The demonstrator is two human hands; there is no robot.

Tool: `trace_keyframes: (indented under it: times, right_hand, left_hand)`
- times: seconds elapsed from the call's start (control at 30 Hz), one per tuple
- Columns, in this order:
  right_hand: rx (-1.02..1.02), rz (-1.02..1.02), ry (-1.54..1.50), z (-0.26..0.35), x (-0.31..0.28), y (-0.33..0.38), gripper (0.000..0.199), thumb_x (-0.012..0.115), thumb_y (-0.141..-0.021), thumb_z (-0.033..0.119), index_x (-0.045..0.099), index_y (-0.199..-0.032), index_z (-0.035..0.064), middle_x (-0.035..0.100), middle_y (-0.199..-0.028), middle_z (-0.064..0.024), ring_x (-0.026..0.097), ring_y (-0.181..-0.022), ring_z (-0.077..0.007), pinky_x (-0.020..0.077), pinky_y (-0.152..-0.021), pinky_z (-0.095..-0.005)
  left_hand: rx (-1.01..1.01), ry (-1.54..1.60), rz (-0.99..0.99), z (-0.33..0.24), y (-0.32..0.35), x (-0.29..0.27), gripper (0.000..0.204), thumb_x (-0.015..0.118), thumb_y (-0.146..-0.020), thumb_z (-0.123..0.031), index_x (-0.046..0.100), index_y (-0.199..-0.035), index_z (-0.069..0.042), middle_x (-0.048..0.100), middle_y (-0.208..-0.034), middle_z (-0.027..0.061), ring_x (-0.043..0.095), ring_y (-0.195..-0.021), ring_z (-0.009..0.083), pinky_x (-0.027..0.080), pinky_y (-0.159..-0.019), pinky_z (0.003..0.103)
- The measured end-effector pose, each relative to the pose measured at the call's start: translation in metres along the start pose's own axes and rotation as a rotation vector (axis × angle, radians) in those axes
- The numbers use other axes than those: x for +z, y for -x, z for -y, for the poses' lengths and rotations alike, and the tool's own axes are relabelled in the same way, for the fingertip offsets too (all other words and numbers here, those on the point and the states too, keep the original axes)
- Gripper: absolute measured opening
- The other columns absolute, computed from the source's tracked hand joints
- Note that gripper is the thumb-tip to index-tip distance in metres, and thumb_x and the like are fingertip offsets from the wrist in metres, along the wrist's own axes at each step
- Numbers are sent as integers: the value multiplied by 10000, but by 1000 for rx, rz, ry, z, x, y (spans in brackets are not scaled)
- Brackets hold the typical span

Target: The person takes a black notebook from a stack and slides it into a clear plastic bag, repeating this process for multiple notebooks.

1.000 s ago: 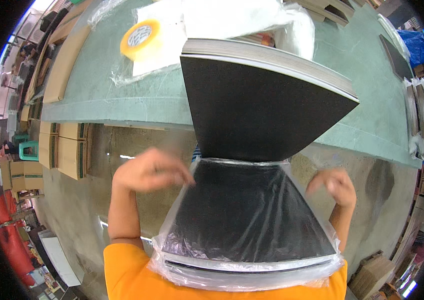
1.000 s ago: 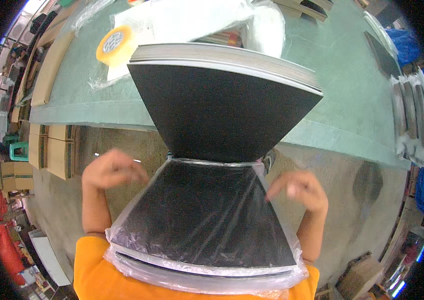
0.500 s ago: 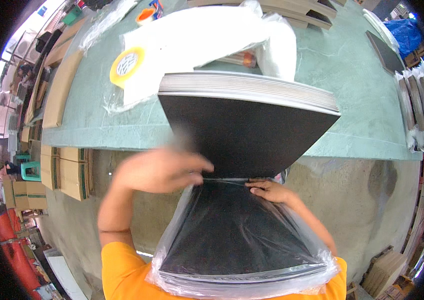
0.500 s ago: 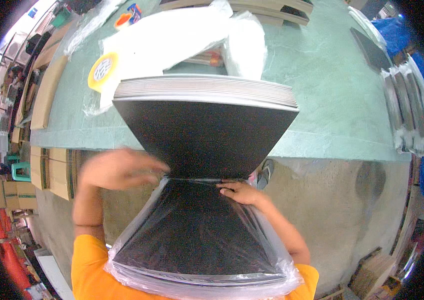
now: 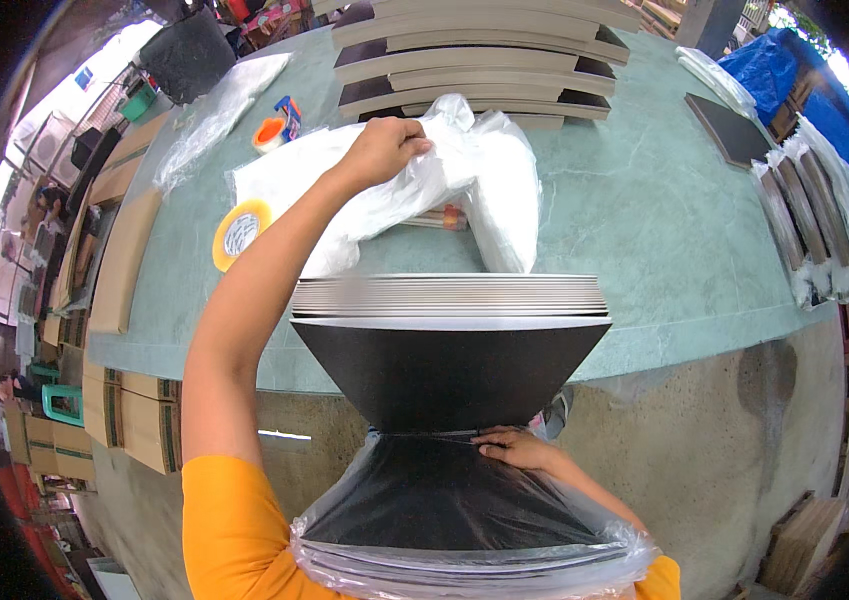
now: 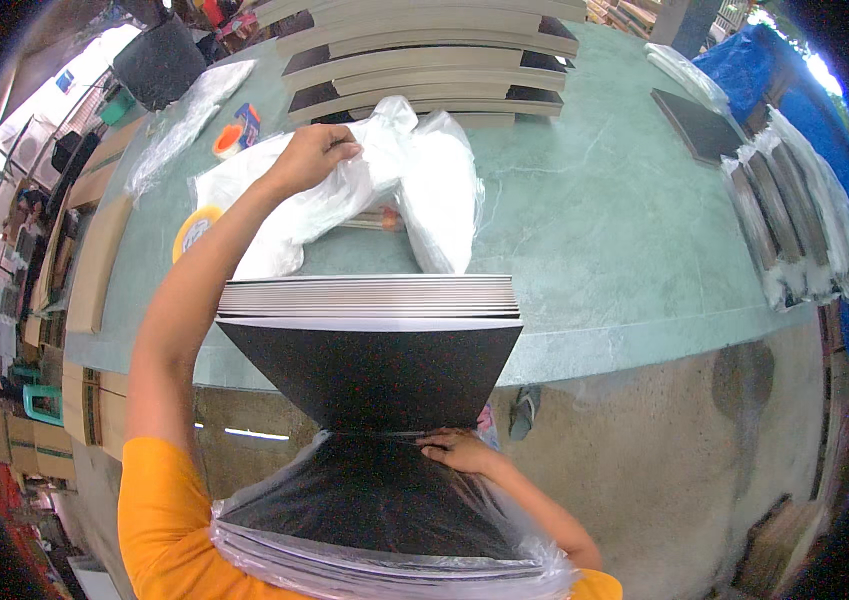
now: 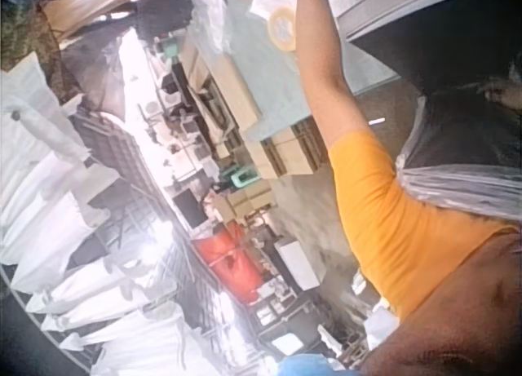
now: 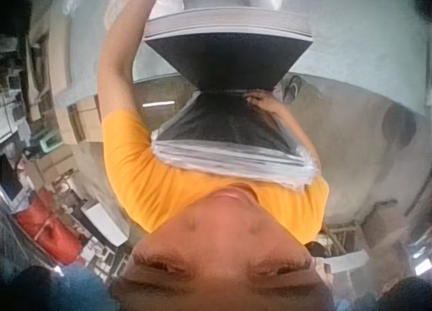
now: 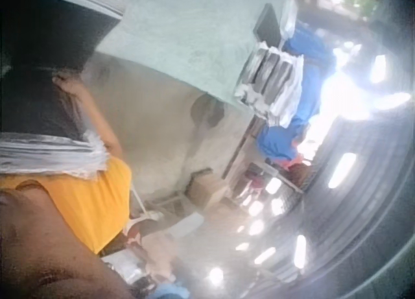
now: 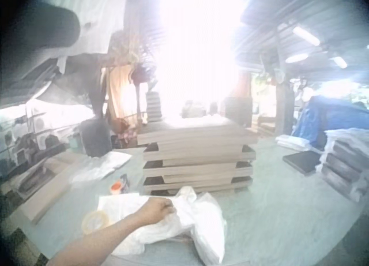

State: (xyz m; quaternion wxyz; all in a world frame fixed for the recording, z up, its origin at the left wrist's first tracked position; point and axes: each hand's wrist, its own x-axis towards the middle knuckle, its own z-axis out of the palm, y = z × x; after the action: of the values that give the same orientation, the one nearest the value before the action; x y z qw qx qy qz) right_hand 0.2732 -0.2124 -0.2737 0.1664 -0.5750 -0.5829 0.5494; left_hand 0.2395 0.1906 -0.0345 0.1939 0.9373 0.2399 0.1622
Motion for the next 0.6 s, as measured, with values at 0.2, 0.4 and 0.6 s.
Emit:
trace_keyframes:
  times: [0.2, 0.4, 0.6]
  right_hand:
    - [13, 18, 27, 3, -6, -1, 407, 415, -864, 393, 510, -1165, 137, 467, -1204, -128, 394, -1144, -291, 270, -979, -367]
    - [7, -3, -23, -3, -2, -3, 392, 441, -856, 373, 524, -1148, 124, 485, -1174, -136, 415, -1124, -291, 293, -965, -346]
    - [40, -52, -53, -6, 1, 0, 420, 436, -834, 429, 540, -1124, 145, 493, -1175, -120, 423, -1118, -305, 315, -953, -361]
  left_hand:
    - [-86, 203, -295, 9, -17, -33, 218, 494, -831, -186, 557, -895, 12, 582, -789, 110, 523, -717, 183, 404, -684, 286]
    - [-254, 823, -391, -1, -20, -44, 214, 471, -825, -168, 540, -940, -2, 588, -864, 115, 577, -754, 214, 455, -687, 335]
    - [-113, 1071, -547, -117, 94, -127, 270, 532, -776, -196, 518, -977, -16, 574, -875, 92, 559, -851, 234, 441, -782, 345]
